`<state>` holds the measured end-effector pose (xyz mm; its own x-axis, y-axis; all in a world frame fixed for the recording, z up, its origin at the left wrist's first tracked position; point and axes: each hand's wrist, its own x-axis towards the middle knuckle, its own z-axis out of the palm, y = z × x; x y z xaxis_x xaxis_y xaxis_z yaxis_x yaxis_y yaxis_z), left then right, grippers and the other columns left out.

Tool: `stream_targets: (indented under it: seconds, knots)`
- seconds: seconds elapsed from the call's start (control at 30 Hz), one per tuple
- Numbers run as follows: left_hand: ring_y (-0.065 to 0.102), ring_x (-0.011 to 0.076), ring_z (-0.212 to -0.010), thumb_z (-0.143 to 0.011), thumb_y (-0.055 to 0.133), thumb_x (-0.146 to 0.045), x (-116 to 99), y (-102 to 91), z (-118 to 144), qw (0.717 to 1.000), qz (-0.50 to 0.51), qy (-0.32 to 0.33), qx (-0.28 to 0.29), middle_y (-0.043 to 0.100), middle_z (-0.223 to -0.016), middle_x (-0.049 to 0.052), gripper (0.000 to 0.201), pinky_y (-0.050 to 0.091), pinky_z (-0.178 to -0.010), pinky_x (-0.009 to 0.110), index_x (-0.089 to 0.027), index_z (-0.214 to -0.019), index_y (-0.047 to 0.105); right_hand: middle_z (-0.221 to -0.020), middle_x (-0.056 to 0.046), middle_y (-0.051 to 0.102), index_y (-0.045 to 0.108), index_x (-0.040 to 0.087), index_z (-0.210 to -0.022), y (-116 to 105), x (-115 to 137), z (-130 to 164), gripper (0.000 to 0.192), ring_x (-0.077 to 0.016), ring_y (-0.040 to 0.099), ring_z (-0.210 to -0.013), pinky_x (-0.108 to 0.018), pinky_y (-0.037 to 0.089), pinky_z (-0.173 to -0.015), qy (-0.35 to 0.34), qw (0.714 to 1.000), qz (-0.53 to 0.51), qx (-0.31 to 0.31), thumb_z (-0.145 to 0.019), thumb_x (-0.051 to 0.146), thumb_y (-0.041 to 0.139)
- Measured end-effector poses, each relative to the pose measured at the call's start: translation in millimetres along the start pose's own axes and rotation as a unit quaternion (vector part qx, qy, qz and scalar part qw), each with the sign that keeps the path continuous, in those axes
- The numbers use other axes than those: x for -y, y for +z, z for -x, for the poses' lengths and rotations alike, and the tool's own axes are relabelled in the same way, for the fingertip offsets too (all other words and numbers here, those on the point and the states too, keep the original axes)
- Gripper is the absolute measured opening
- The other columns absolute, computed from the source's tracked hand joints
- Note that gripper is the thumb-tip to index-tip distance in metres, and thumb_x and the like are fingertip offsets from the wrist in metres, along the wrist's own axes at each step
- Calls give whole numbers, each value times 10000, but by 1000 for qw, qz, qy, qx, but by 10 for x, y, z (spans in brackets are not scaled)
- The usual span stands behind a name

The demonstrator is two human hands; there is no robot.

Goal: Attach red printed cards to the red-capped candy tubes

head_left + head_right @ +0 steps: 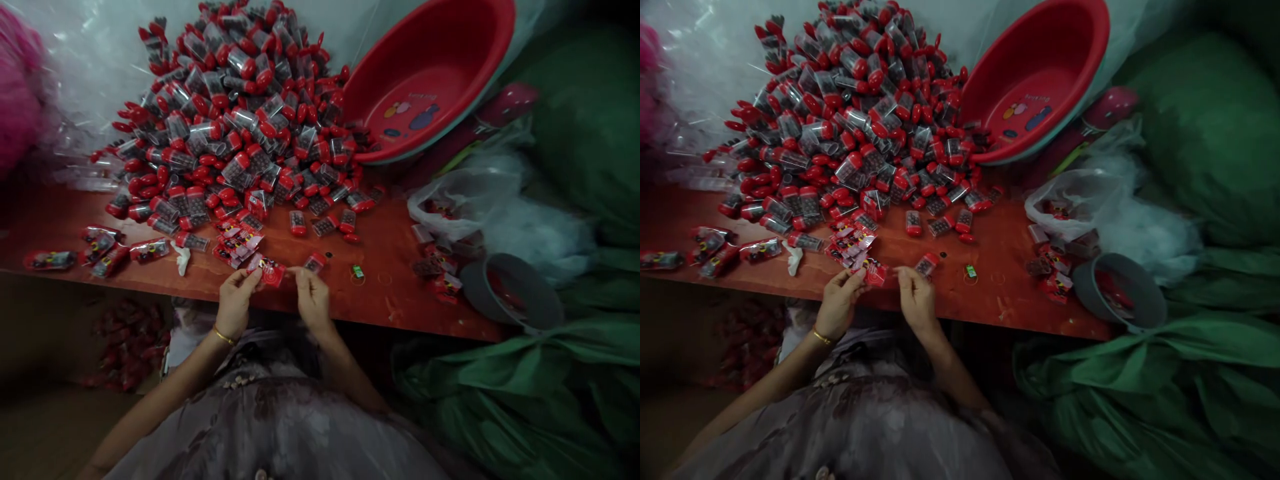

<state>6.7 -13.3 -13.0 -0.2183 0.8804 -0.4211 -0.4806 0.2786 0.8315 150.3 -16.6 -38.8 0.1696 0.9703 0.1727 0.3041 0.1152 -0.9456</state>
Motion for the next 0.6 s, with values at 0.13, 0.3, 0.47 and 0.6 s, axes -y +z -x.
stream_targets:
  seconds: [0.13,0.3,0.47,0.6]
  knots:
    - [532,60,-501,-482,806,-326,-101,-6,-43,999,-12,-29,22,584,-567,-46,335,456,-547,195,-134,-629,573,-1138,-122,631,583,163,-1127,-472,-158,-243,352,-250,560,-1028,-422,433,-926,-128,953,273,1,-791,196,487]
    - [544,76,-497,-490,780,-264,-105,51,-49,991,16,-103,80,591,-582,-43,324,463,-515,206,-161,-625,504,-1310,-113,530,462,162,-1285,-761,-217,-583,502,-276,436,-1199,-471,358,-988,-188,886,373,202,-792,229,526]
    - [532,71,-497,-499,767,-246,-143,62,-50,990,30,-111,82,575,-571,-51,322,461,-528,210,-170,-631,484,-1029,-111,657,598,177,-1067,-717,-217,-636,320,-280,538,-979,-444,404,-856,-174,868,399,239,-813,369,564]
    - [522,67,-480,-486,771,-271,-158,60,-58,994,20,-95,52,561,-556,-64,354,448,-528,213,-176,-650,472,-789,-69,658,592,178,-973,-599,-173,-346,288,-216,597,-701,-360,462,-667,-48,942,300,141,-822,418,538]
